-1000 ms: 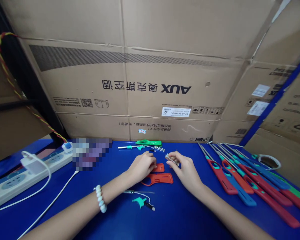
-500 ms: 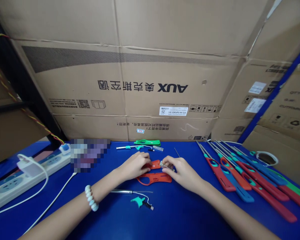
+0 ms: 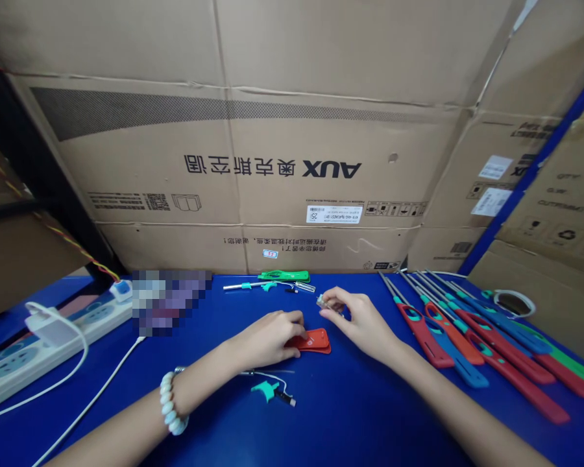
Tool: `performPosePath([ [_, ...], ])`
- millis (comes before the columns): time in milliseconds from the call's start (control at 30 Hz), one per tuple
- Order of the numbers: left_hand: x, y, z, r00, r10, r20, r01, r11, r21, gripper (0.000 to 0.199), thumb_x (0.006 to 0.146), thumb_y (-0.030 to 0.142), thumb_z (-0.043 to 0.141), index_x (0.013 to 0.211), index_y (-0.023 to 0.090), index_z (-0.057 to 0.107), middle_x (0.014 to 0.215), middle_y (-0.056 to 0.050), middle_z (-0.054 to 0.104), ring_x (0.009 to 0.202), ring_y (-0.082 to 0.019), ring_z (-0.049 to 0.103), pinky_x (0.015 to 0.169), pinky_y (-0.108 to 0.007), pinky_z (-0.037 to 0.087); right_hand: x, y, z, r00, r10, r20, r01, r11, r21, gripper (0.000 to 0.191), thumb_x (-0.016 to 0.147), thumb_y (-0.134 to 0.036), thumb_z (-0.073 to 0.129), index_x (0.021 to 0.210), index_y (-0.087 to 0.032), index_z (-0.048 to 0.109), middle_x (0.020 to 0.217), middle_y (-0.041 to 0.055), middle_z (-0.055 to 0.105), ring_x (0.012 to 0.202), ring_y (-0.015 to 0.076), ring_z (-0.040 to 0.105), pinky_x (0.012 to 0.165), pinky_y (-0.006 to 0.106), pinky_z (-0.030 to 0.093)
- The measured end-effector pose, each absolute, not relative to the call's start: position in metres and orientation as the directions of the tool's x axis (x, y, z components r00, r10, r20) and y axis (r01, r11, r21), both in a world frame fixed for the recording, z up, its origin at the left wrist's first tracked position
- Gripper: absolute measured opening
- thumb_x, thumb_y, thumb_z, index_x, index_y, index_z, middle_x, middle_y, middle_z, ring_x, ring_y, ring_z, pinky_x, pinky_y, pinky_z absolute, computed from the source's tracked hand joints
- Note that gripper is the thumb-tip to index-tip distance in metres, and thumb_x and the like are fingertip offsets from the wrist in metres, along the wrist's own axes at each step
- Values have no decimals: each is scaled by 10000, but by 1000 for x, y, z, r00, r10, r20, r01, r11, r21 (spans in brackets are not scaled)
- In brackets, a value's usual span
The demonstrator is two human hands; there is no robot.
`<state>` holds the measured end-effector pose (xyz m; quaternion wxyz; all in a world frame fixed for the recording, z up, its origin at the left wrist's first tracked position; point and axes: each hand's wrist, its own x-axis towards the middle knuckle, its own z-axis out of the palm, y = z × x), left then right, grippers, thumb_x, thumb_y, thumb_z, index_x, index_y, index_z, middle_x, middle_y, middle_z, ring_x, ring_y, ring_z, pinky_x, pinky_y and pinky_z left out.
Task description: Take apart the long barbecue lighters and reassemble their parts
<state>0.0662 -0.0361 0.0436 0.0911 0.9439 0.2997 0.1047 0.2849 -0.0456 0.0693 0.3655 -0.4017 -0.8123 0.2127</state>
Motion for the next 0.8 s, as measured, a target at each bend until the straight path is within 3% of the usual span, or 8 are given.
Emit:
performPosePath([
  [233,54,-1,44,754,637,162,597,-767,235,182,782,103,647,950,167,678,941,-43,601,765,-176,617,682,-253,457,288,-40,66,-408,808,425,519,588,-620,57,870,-230,584,922,-209,581,840,15,695,778,170,661,722,289,486],
  [400,44,35,38,704,670,234,632,-742,222,188,813,103,609,983,155,669,1033,-90,561,955,-234,558,837,-333,454,289,-32,60,-409,818,405,546,575,-610,39,855,-201,600,893,-199,592,833,13,681,759,167,639,719,284,473],
  [633,46,38,41,670,676,309,635,-736,234,178,827,170,631,1005,170,638,1119,-102,504,1070,-264,476,904,-380,417,290,-21,41,-478,781,401,672,619,-406,70,839,-144,624,895,-185,634,865,28,609,795,166,588,721,280,460],
  [700,43,26,48,673,677,298,632,-736,245,169,823,227,656,981,173,634,1106,-93,519,1037,-254,499,877,-360,419,288,-19,34,-504,776,379,693,626,-358,113,830,-123,631,920,-190,638,868,27,608,816,169,587,737,280,460],
  [800,30,-1,63,719,662,210,608,-746,271,148,795,318,696,847,189,646,899,-22,594,808,-186,577,695,-265,424,282,-20,26,-526,766,368,710,635,-306,146,816,-95,639,923,-189,610,836,22,618,812,181,574,730,287,450],
])
